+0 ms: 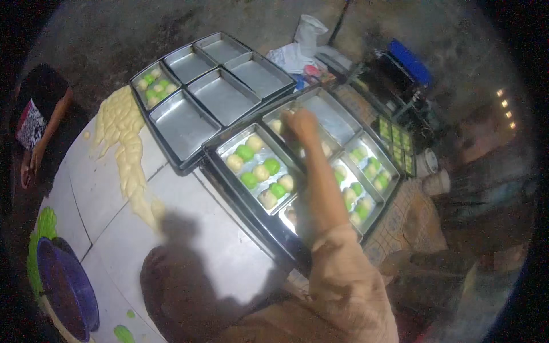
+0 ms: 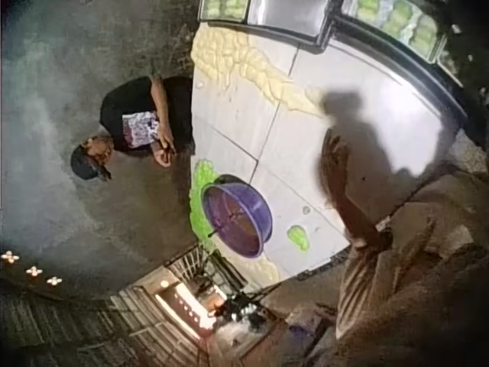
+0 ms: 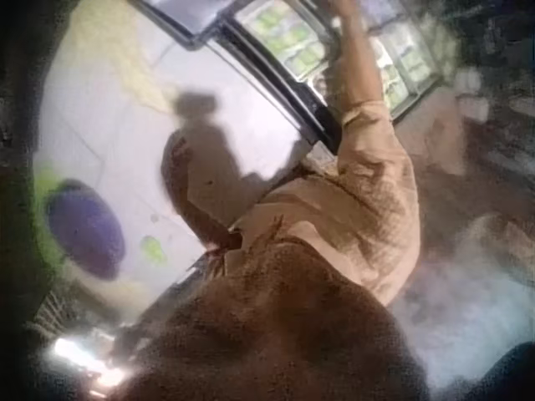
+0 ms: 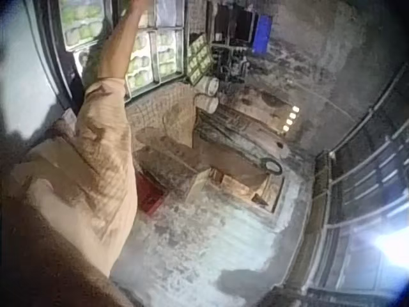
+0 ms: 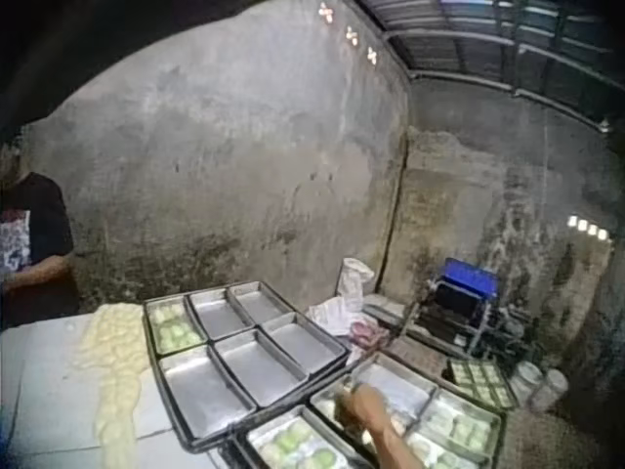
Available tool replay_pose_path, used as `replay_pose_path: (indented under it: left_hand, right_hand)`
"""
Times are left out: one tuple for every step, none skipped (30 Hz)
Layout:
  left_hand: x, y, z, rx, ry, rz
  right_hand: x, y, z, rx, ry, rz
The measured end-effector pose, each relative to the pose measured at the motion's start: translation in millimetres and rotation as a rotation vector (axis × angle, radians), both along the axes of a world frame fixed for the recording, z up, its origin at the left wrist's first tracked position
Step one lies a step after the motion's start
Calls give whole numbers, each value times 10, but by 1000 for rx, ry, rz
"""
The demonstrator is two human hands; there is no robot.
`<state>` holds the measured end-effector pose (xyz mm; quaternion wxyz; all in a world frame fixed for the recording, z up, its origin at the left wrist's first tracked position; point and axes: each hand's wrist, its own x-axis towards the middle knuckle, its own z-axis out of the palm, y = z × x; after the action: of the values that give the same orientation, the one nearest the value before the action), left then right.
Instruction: The person prepares portions of green and white dough by hand, filling them with a dark brown paste from a bowl and arranging them onto metal baking trays.
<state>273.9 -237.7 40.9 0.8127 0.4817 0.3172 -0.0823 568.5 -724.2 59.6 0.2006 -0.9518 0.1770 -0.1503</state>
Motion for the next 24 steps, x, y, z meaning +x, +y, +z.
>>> replay_pose_path:
  left_hand:
    - [-13,-91,158,305,-59,-202]
    - [-33,-145,258,608,-112,-407]
    - [-46,-134,243,611,-94,-397]
    - [-87,-91,197,544,-78,-361]
    - [-149,-60,148,480,-60,-314]
    - [-175,-67,84,492,-35,-278]
    - [-219,-59,25,568,-76,-340]
    - [-239,-66,38,639,-114,-406]
    - [-130,-256,324,603,-11,-389]
    - [-4,-454,586,553,75,-384]
    - [-106,-380,374,522,-30,-309]
    - [-187,-317,140,487,-154,-253]
    - [-173,-327,225,507,-128,-205]
    - [-78,-355,286,641,-44,-306]
    - [-16,-374,341,767,42,-417]
    - [3,-376,332,769,56,-394]
    - [-1,-353,299,813,22,-354]
    - [37,-322,239,853,-22,-323]
    - [93,-274,122,853,-18,-309]
    - [192,-236,-63,996,-32,-308]
    - [270,-194,-192,1142,-41,-305]
    - [280,-112,-254,1142,-23,-288]
    - [372,-88,-274,1208,-116,-273]
    - [451,-67,-282,1278,-207,-253]
  right_hand:
    - [-15,-17,83,-76,11,58]
    - [-15,-66,105,-151,22,119]
    - [94,-198,-12,-223,94,148]
    - [125,-228,-104,-212,103,177]
    - [164,-213,-195,-271,68,204]
    - [201,-203,-265,-329,29,234]
    - [176,-98,-179,-368,81,250]
    - [105,-73,-1,-415,130,268]
    - [116,-236,-3,-396,130,254]
    - [118,-650,-110,-563,40,233]
    - [-37,-168,223,-323,5,253]
    - [-99,38,408,-260,38,294]
    - [-104,109,413,-133,-195,497]
    - [-245,440,583,-36,-212,547]
    - [-364,738,754,132,-63,640]
    - [-484,1019,889,290,88,715]
    - [-627,1366,964,295,167,811]
    - [-756,1676,1020,290,242,895]
    - [-824,1934,956,231,266,1043]
    - [-884,2145,866,159,291,1173]
    - [-967,2385,827,64,306,1279]
    - [-1038,2670,748,-25,322,1407]
    - [-1061,2825,561,-84,326,1376]
    - [-1058,2960,304,-139,326,1349]
